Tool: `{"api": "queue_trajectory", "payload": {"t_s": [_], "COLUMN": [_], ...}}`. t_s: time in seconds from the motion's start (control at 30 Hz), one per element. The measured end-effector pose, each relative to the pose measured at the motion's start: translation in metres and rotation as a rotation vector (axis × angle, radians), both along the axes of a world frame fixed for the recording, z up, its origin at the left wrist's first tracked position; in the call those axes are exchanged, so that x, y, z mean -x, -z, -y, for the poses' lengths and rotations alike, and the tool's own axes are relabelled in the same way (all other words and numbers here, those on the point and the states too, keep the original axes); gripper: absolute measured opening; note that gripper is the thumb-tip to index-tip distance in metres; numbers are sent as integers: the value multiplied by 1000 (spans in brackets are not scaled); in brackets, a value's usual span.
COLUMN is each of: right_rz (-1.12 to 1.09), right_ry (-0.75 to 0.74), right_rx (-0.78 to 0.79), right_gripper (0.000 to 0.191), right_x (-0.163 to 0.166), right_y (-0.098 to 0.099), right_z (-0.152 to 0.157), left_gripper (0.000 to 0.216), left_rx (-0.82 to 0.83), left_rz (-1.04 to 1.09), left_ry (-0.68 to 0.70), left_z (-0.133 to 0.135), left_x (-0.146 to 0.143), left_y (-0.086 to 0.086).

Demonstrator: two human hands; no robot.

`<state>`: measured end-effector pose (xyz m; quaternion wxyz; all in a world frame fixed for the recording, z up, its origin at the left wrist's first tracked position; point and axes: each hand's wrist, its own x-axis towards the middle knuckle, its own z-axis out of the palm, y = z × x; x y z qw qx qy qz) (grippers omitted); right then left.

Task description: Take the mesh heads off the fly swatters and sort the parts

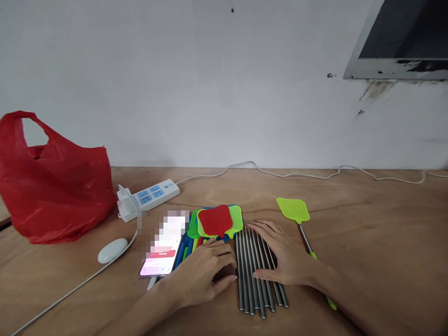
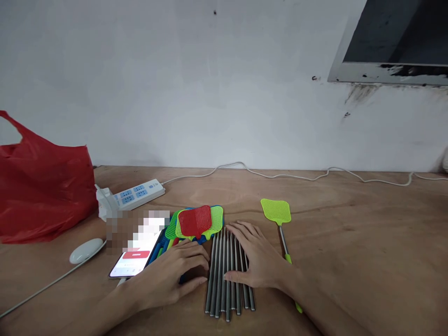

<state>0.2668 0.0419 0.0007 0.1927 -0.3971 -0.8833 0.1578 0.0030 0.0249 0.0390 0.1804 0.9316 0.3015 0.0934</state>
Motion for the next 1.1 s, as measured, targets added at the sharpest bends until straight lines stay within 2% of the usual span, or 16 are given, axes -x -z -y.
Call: {"api": "queue_trajectory", "payload": {"t_s": [0.37,0.7,0.9,1.1], "right_rz": [-118,-74,16,114], "right_ry": [63,4,-52,-104], "right_rx": [85,11,58,108], "right_gripper": [95,90,121,138], "right_x": [6,4,-2,-8], "right_y": [0,0,-2,-1], "right_z": [0,1,5,12], "left_gripper": [2,4,1,3], "left_rx": [-10,-3,0,3], "left_rz": [12,23,19,9], "left_ry": [-7,-17,-4,0], "left_z": [0,-1,-2,-2], "left_x": [0,1,1,1], "left_y": [3,3,3,2]}}
